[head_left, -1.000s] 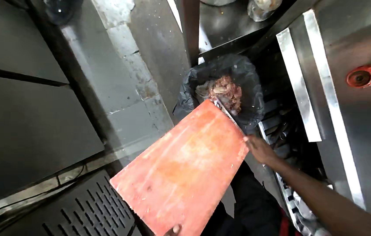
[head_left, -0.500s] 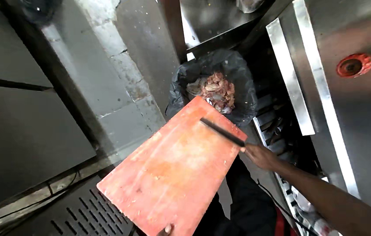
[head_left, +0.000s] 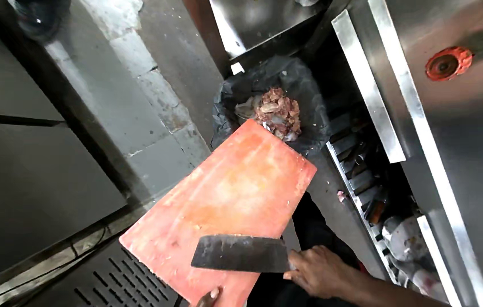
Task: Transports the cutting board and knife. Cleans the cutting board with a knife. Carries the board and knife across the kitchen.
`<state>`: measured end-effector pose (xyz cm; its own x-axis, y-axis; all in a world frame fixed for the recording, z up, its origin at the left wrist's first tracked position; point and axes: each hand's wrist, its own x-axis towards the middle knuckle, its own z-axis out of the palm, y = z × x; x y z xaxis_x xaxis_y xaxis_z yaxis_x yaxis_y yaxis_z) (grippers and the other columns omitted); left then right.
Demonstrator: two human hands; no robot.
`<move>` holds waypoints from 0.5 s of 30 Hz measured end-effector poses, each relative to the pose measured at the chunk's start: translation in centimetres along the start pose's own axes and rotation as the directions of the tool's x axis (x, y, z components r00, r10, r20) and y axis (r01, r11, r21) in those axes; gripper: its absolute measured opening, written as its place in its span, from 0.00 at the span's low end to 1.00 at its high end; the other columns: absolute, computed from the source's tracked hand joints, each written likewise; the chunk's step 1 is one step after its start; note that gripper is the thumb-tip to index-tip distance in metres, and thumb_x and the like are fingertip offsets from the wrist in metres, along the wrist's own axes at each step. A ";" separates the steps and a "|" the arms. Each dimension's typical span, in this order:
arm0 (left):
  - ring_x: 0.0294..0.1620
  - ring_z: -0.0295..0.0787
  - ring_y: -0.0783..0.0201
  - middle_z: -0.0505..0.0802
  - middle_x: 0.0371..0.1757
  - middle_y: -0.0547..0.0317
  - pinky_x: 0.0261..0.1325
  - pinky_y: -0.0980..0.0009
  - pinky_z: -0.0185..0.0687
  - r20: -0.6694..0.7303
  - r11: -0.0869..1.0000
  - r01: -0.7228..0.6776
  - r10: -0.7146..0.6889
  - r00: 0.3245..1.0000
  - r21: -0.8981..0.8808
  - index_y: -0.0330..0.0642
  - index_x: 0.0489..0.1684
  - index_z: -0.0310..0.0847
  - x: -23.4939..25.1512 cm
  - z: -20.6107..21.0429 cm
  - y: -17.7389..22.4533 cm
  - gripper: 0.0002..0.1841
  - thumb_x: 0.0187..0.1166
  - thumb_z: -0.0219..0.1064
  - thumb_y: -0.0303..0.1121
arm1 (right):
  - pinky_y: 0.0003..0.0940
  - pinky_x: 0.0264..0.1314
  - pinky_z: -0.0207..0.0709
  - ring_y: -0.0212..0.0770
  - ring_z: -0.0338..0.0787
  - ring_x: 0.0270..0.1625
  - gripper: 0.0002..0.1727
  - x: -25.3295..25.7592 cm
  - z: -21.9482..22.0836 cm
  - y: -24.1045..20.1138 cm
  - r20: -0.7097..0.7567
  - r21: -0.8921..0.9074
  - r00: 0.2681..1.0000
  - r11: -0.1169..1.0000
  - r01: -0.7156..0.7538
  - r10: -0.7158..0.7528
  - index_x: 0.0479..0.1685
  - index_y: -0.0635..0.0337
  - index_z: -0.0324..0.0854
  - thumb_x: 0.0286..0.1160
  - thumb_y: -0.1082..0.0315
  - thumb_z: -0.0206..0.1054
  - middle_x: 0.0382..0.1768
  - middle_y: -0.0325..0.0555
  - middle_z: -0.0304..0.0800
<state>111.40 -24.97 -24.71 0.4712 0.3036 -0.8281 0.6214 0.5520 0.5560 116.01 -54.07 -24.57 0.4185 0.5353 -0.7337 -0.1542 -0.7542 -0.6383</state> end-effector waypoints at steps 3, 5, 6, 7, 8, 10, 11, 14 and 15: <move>0.30 0.95 0.68 0.96 0.28 0.60 0.37 0.66 0.94 0.006 1.000 0.009 -0.009 1.000 0.006 0.44 0.34 0.84 0.3 -0.3 -0.4 0.11 0.70 0.55 0.21 | 0.64 0.43 0.83 0.63 0.92 0.38 0.36 -1.2 -2.4 2.3 0.072 -0.032 0.989 0.992 -0.126 0.128 0.54 0.60 0.80 0.89 0.34 0.43 0.29 0.58 0.87; 0.29 0.95 0.69 0.96 0.28 0.61 0.37 0.67 0.94 0.005 1.000 -0.002 0.002 1.000 0.001 0.45 0.34 0.85 0.5 -0.1 -0.7 0.12 0.71 0.55 0.21 | 0.66 0.49 0.82 0.66 0.92 0.45 0.35 -1.5 -5.1 4.7 0.098 -0.063 0.963 0.967 -0.248 0.253 0.59 0.61 0.79 0.90 0.36 0.43 0.35 0.62 0.89; 0.30 0.95 0.69 0.97 0.28 0.62 0.37 0.68 0.94 0.014 1.000 -0.008 0.008 1.000 0.004 0.45 0.35 0.84 0.6 -0.2 -0.8 0.11 0.70 0.56 0.21 | 0.66 0.51 0.82 0.66 0.92 0.47 0.35 -1.3 -6.5 6.2 0.089 -0.068 0.947 0.950 -0.304 0.309 0.59 0.62 0.80 0.91 0.38 0.44 0.37 0.62 0.89; 0.30 0.95 0.70 0.97 0.29 0.62 0.38 0.68 0.94 0.023 1.000 -0.012 0.012 1.000 0.007 0.46 0.37 0.84 0.6 -0.3 -0.8 0.11 0.70 0.56 0.21 | 0.65 0.51 0.82 0.64 0.92 0.46 0.34 -1.0 -7.5 8.0 0.043 -0.069 0.941 0.940 -0.334 0.337 0.58 0.61 0.81 0.91 0.38 0.44 0.36 0.61 0.89; 0.30 0.95 0.70 0.97 0.29 0.62 0.38 0.68 0.94 0.023 1.000 -0.014 0.013 1.000 0.017 0.46 0.37 0.84 0.7 -0.4 -0.8 0.11 0.70 0.56 0.21 | 0.63 0.50 0.83 0.62 0.92 0.44 0.33 -0.4 -8.3 9.9 -0.024 -0.068 0.932 0.930 -0.362 0.362 0.56 0.59 0.82 0.90 0.38 0.46 0.34 0.58 0.89; 0.29 0.95 0.70 0.97 0.28 0.62 0.37 0.69 0.94 0.019 0.999 -0.015 0.014 1.000 0.029 0.46 0.34 0.85 0.7 -0.7 -0.7 0.12 0.71 0.54 0.22 | 0.62 0.51 0.84 0.60 0.93 0.45 0.33 1.5 -10.1 12.9 -0.131 -0.067 0.902 0.904 -0.421 0.411 0.55 0.59 0.82 0.90 0.37 0.46 0.35 0.57 0.90; 0.30 0.95 0.70 0.97 0.29 0.62 0.37 0.69 0.94 0.034 0.999 -0.018 0.017 0.999 0.035 0.47 0.33 0.86 0.8 -0.8 -0.6 0.12 0.72 0.54 0.22 | 0.62 0.51 0.84 0.60 0.93 0.45 0.33 2.5 -11.0 14.0 -0.189 -0.034 0.884 0.896 -0.442 0.428 0.54 0.60 0.82 0.90 0.38 0.46 0.36 0.58 0.90; 0.32 0.95 0.71 0.97 0.30 0.63 0.40 0.69 0.93 0.086 0.998 -0.034 0.030 0.996 0.044 0.49 0.32 0.88 0.8 -0.8 -0.6 0.14 0.73 0.54 0.23 | 0.61 0.53 0.82 0.59 0.91 0.48 0.32 4.1 -13.8 14.1 -0.278 0.024 0.831 0.868 -0.495 0.482 0.52 0.59 0.82 0.92 0.40 0.44 0.39 0.57 0.89; 0.32 0.96 0.70 0.97 0.30 0.62 0.41 0.69 0.93 0.102 0.999 -0.036 0.033 0.994 0.030 0.48 0.32 0.89 1.0 -0.8 -0.6 0.13 0.72 0.56 0.24 | 0.62 0.52 0.82 0.58 0.92 0.48 0.31 4.1 -14.3 13.1 -0.304 0.015 0.826 0.870 -0.493 0.474 0.53 0.57 0.83 0.92 0.40 0.44 0.39 0.56 0.90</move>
<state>111.02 -24.34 -25.93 0.5532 0.2407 -0.7975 0.6223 0.5170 0.5877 128.52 -67.17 -32.64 0.5452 -0.0306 -0.8377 -0.3536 -0.9145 -0.1967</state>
